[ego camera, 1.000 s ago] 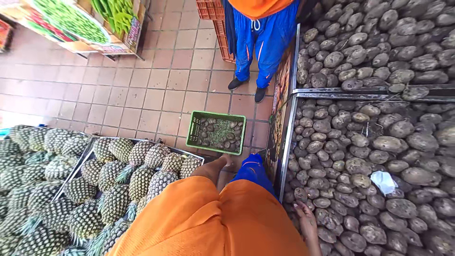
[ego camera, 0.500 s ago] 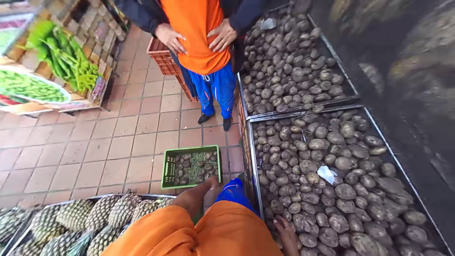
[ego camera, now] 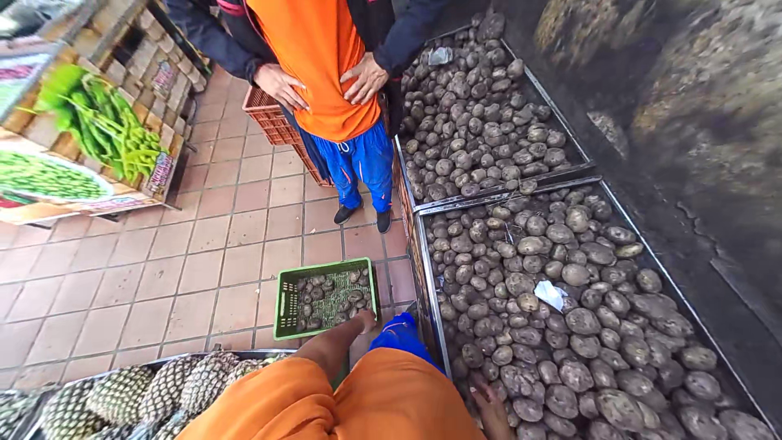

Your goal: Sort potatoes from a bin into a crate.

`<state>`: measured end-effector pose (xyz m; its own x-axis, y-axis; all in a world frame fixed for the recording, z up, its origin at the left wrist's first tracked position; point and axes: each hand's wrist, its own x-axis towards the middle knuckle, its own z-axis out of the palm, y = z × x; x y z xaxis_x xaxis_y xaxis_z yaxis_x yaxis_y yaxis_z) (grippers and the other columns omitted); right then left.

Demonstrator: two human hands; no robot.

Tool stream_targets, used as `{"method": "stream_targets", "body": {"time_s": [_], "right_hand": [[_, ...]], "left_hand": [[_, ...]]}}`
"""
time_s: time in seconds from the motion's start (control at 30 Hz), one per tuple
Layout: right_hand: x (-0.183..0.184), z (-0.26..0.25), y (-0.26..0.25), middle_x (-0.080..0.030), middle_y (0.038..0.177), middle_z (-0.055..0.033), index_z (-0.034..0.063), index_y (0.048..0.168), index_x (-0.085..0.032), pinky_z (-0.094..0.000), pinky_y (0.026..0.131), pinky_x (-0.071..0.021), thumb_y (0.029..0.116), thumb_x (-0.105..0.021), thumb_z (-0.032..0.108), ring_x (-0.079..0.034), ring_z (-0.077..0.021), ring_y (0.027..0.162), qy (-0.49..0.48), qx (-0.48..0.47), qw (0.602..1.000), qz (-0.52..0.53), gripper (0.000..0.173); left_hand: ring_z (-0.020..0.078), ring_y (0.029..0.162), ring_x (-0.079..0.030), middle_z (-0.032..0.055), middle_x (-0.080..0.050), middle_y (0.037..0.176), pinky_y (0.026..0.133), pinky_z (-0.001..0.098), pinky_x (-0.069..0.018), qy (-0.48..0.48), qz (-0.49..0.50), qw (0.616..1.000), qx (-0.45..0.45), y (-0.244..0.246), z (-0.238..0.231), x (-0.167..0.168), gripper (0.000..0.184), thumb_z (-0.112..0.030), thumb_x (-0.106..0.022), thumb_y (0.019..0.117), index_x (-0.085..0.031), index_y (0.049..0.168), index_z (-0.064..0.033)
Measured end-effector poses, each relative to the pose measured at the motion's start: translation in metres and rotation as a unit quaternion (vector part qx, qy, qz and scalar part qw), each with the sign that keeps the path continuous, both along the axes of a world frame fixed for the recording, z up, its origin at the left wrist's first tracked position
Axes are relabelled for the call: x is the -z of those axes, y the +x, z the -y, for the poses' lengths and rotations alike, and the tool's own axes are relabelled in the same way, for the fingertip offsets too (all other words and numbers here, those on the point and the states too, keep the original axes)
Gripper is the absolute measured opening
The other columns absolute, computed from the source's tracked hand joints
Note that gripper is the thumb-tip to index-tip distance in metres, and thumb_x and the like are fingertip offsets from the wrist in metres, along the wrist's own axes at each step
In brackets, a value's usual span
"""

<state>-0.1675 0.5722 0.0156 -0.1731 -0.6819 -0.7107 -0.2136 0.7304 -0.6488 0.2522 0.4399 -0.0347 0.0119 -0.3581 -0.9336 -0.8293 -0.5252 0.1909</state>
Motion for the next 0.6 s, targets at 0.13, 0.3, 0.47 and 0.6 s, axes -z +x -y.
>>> {"method": "stream_targets", "body": {"time_s": [0.13, 0.3, 0.47, 0.6], "right_hand": [[0.003, 0.0, 0.001, -0.068, 0.122, -0.0212, 0.0001, 0.137, -0.058, -0.0488, 0.087, -0.0575, 0.0991, -0.064, 0.017, -0.069, -0.0289, 0.102, 0.003, 0.004, 1.0, 0.006, 0.042], [0.002, 0.002, 0.0, -0.07, 0.117, -0.0194, 0.0004, 0.135, -0.06, -0.0465, 0.085, -0.0574, 0.0991, -0.065, 0.017, -0.069, -0.0264, 0.097, 0.008, -0.003, 1.0, 0.001, 0.04], [-0.003, 0.005, -0.001, -0.07, 0.115, -0.0194, 0.0, 0.135, -0.059, -0.0457, 0.084, -0.0566, 0.1, -0.064, 0.019, -0.068, -0.0256, 0.095, 0.013, -0.017, 1.0, -0.005, 0.04], [-0.009, 0.008, 0.002, -0.069, 0.117, -0.0196, -0.0008, 0.135, -0.058, -0.0454, 0.086, -0.0564, 0.1002, -0.063, 0.017, -0.068, -0.0253, 0.098, 0.015, -0.021, 1.0, -0.008, 0.04]], "left_hand": [[0.0425, 0.124, -0.061, 0.0251, -0.061, 0.137, 0.101, 0.0642, -0.0482, 0.007, -0.006, 1.0, -0.028, 0.002, -0.007, 0.001, 0.053, -0.036, -0.06, 0.102, -0.053, 0.147, -0.0087], [0.0416, 0.123, -0.061, 0.0248, -0.061, 0.136, 0.099, 0.0641, -0.0491, 0.01, 0.0, 0.999, -0.035, 0.005, -0.011, 0.01, 0.053, -0.035, -0.062, 0.1003, -0.055, 0.144, -0.0072], [0.0412, 0.126, -0.06, 0.0237, -0.06, 0.138, 0.101, 0.0642, -0.0485, 0.012, 0.0, 1.0, -0.024, 0.005, -0.011, 0.012, 0.052, -0.036, -0.062, 0.1004, -0.055, 0.144, -0.0085], [0.042, 0.127, -0.059, 0.0248, -0.06, 0.139, 0.103, 0.0651, -0.0469, 0.01, -0.008, 1.0, -0.011, 0.004, -0.009, 0.015, 0.052, -0.036, -0.061, 0.1008, -0.056, 0.142, -0.0054]]}}
